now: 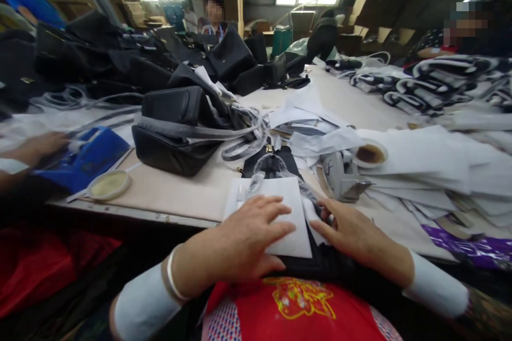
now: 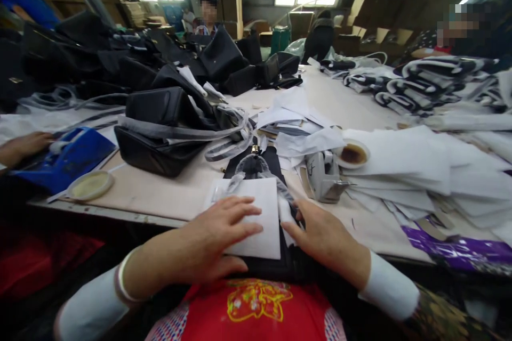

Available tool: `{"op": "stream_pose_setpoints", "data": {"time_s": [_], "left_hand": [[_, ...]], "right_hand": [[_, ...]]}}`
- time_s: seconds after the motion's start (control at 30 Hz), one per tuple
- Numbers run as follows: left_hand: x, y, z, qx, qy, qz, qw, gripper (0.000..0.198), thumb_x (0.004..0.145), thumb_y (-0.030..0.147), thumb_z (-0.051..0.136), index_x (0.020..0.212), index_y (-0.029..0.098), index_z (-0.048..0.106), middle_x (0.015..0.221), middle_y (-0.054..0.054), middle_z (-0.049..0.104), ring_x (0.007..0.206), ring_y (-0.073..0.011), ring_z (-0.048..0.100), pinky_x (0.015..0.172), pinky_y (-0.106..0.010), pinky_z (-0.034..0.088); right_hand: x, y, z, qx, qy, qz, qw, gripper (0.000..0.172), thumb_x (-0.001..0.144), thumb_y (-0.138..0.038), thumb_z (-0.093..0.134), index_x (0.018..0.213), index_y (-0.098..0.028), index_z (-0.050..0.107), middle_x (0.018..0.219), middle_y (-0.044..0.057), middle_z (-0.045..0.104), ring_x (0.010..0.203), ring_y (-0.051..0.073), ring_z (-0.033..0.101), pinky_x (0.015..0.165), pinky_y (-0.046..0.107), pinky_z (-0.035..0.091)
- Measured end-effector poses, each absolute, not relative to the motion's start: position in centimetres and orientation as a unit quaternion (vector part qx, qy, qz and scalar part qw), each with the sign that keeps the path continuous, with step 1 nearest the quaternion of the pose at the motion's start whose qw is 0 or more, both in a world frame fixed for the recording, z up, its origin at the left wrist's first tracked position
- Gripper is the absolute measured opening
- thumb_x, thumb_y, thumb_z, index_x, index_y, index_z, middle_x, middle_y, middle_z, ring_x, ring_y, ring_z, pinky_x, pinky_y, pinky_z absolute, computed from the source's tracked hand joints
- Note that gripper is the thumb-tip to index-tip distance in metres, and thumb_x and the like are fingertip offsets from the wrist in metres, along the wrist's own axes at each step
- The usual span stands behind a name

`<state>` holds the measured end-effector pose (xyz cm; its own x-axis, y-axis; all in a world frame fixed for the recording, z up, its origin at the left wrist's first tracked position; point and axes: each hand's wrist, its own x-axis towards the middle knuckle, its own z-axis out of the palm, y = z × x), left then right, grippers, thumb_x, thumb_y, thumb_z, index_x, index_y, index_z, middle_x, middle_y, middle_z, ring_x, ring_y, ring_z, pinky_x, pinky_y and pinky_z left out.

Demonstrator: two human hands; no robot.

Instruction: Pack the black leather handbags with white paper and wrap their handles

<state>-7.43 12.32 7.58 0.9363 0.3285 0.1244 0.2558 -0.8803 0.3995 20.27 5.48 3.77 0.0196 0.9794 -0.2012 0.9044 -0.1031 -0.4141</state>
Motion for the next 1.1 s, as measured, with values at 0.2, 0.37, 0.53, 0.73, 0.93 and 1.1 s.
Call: {"op": "stream_pose_setpoints", "data": {"time_s": [0.2, 0.37, 0.53, 0.73, 0.93, 1.1], "left_hand": [[-4.0, 10.7, 4.8, 0.983, 0.133, 0.007, 0.127, 0.06, 0.085, 0.051, 0.071, 0.133, 0.018, 0.057, 0.14, -0.018, 0.058, 0.13, -0.0351, 0.054, 0.118, -0.061, 0.03], [-4.1, 10.9, 3.1, 0.989, 0.138, 0.0, 0.055, 0.038, 0.093, 0.032, 0.064, 0.127, 0.015, 0.059, 0.137, -0.017, 0.061, 0.122, -0.0297, 0.061, 0.115, -0.053, 0.039], [-3.7, 9.8, 3.0, 0.994, 0.103, -0.026, -0.022, 0.03, 0.099, 0.014, 0.046, 0.124, 0.007, 0.061, 0.128, -0.02, 0.066, 0.113, -0.0286, 0.066, 0.089, -0.04, 0.057], [-3.4, 9.5, 3.6, 0.99, 0.127, -0.054, -0.004, 0.028, 0.099, 0.015, 0.047, 0.121, 0.008, 0.062, 0.129, -0.019, 0.066, 0.114, -0.0284, 0.066, 0.087, -0.037, 0.059], [-3.5, 9.4, 2.6, 0.986, 0.157, -0.052, -0.017, 0.037, 0.098, 0.015, 0.046, 0.133, 0.01, 0.055, 0.141, -0.018, 0.058, 0.131, -0.03, 0.055, 0.105, -0.039, 0.05], [-2.5, 8.7, 2.0, 0.983, 0.169, -0.062, -0.047, 0.038, 0.098, 0.012, 0.042, 0.134, 0.007, 0.052, 0.135, -0.024, 0.06, 0.115, -0.0311, 0.065, 0.087, -0.042, 0.058]], "right_hand": [[19.8, 4.7, 3.5, -0.681, -0.673, 0.249, 0.146, 0.066, 0.073, -0.038, 0.07, 0.132, -0.013, 0.059, 0.104, 0.011, 0.07, 0.09, 0.027, 0.066, 0.081, 0.038, 0.051], [20.8, 5.1, 2.4, -0.681, -0.606, 0.361, 0.195, 0.058, 0.075, -0.024, 0.06, 0.132, -0.012, 0.056, 0.082, 0.002, 0.069, 0.07, 0.019, 0.064, 0.065, 0.03, 0.05], [21.5, 5.7, 2.3, -0.65, -0.665, 0.295, 0.219, 0.036, 0.085, -0.039, 0.062, 0.11, -0.014, 0.068, 0.083, 0.005, 0.069, 0.073, 0.02, 0.063, 0.067, 0.031, 0.047], [20.7, 7.9, 3.3, -0.685, -0.7, 0.142, 0.147, 0.037, 0.088, -0.041, 0.058, 0.112, -0.013, 0.067, 0.104, 0.016, 0.072, 0.093, 0.03, 0.069, 0.078, 0.037, 0.05], [19.0, 8.5, 2.5, -0.669, -0.716, 0.188, 0.07, 0.072, 0.078, -0.044, 0.068, 0.139, -0.01, 0.052, 0.108, 0.02, 0.073, 0.102, 0.037, 0.069, 0.084, 0.042, 0.051], [19.9, 8.0, 1.1, -0.678, -0.648, 0.282, 0.204, 0.073, 0.074, -0.029, 0.066, 0.141, -0.007, 0.048, 0.093, 0.011, 0.072, 0.087, 0.028, 0.069, 0.076, 0.035, 0.051]]}}
